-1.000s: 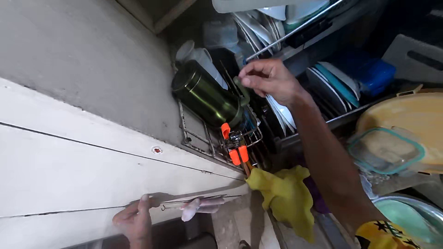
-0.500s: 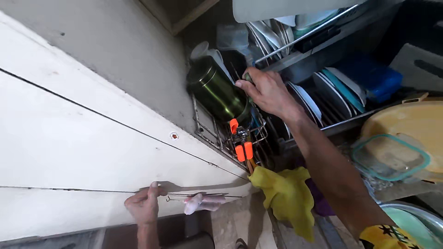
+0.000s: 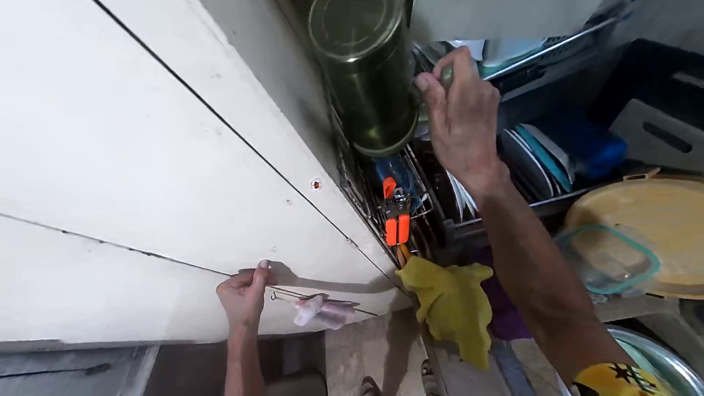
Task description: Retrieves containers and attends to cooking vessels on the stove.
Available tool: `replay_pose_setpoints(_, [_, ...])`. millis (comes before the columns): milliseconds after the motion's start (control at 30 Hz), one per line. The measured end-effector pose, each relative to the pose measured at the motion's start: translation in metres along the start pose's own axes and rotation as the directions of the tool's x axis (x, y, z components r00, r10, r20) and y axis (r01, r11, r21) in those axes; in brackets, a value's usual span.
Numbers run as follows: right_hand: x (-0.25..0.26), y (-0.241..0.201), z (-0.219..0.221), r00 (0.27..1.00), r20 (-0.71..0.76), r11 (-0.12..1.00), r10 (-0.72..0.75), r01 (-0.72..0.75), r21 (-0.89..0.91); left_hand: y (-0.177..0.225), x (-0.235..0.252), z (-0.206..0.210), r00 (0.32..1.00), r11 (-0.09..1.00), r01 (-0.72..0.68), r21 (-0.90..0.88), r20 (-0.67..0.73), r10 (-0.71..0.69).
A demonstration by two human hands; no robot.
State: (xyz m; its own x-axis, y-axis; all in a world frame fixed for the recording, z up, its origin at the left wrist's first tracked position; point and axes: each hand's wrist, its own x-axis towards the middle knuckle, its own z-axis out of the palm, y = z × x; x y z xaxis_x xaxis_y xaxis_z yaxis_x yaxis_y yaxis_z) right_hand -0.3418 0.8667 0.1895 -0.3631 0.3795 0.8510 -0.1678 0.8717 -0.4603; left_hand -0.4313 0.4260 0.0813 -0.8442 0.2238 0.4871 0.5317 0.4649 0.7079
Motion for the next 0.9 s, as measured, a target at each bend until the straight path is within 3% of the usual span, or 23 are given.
replay_pose_setpoints(133, [0.004, -0.007, -0.027, 0.993, -0.108, 0.999, -0.036, 0.039, 0.024, 0.011, -0.006, -0.001, 0.998, 0.989, 0.055, 0.137, 0.028, -0.059])
replay_pose_setpoints(200, [-0.003, -0.009, -0.049, 0.988, -0.134, 0.996, -0.074, 0.080, 0.036, 0.028, -0.015, 0.007, 0.998, 0.992, 0.016, 0.122, 0.059, -0.024])
replay_pose_setpoints(233, [-0.009, -0.010, -0.061, 0.983, -0.152, 0.994, -0.105, 0.110, 0.024, 0.041, -0.022, 0.015, 0.995, 0.999, 0.000, 0.046, 0.101, -0.004])
replay_pose_setpoints(300, [-0.033, -0.012, -0.087, 0.974, -0.171, 0.989, -0.150, 0.143, -0.047, 0.072, -0.043, 0.036, 0.962, 0.957, 0.059, -0.284, 0.273, 0.022])
replay_pose_setpoints(333, [-0.050, -0.014, -0.101, 0.976, -0.148, 0.986, -0.159, 0.148, -0.083, 0.087, -0.056, 0.050, 0.916, 0.867, 0.161, -0.472, 0.399, 0.047])
replay_pose_setpoints(400, [-0.083, -0.014, -0.125, 0.971, -0.074, 0.972, -0.229, 0.224, -0.076, 0.118, -0.079, 0.080, 0.718, 0.576, 0.491, -0.653, 0.678, 0.157])
replay_pose_setpoints(467, [-0.108, -0.019, -0.140, 0.938, -0.019, 0.938, -0.346, 0.345, -0.041, 0.149, -0.092, 0.107, 0.502, 0.284, 0.766, -0.577, 0.813, 0.295])
replay_pose_setpoints(533, [-0.135, -0.033, -0.152, 0.887, 0.026, 0.880, -0.462, 0.462, -0.109, 0.173, -0.102, 0.122, 0.395, 0.022, 0.906, -0.423, 0.862, 0.317])
replay_pose_setpoints(567, [-0.150, -0.044, -0.159, 0.867, 0.071, 0.854, -0.493, 0.498, -0.149, 0.181, -0.106, 0.124, 0.364, -0.012, 0.926, -0.378, 0.884, 0.292])
replay_pose_setpoints(633, [-0.179, -0.063, -0.173, 0.843, 0.155, 0.824, -0.515, 0.536, -0.185, 0.188, -0.118, 0.127, 0.316, 0.058, 0.940, -0.336, 0.924, 0.217])
replay_pose_setpoints(700, [-0.212, -0.086, -0.184, 0.871, 0.226, 0.865, -0.436, 0.475, -0.161, 0.183, -0.133, 0.133, 0.268, 0.130, 0.949, -0.289, 0.951, 0.157])
replay_pose_setpoints(733, [-0.230, -0.100, -0.187, 0.897, 0.239, 0.895, -0.371, 0.414, -0.165, 0.177, -0.141, 0.136, 0.285, 0.179, 0.932, -0.316, 0.942, 0.178])
replay_pose_setpoints(800, [-0.263, -0.126, -0.191, 0.952, 0.210, 0.949, -0.224, 0.262, -0.177, 0.164, -0.151, 0.145, 0.400, 0.293, 0.822, -0.488, 0.862, 0.311])
replay_pose_setpoints(833, [-0.280, -0.138, -0.193, 0.976, 0.178, 0.973, -0.125, 0.155, -0.169, 0.158, -0.153, 0.149, 0.453, 0.363, 0.726, -0.585, 0.803, 0.388])
replay_pose_setpoints(900, [-0.312, -0.169, -0.194, 0.991, 0.062, 0.987, 0.120, -0.112, -0.113, 0.143, -0.158, 0.152, 0.491, 0.479, 0.515, -0.711, 0.703, 0.515])
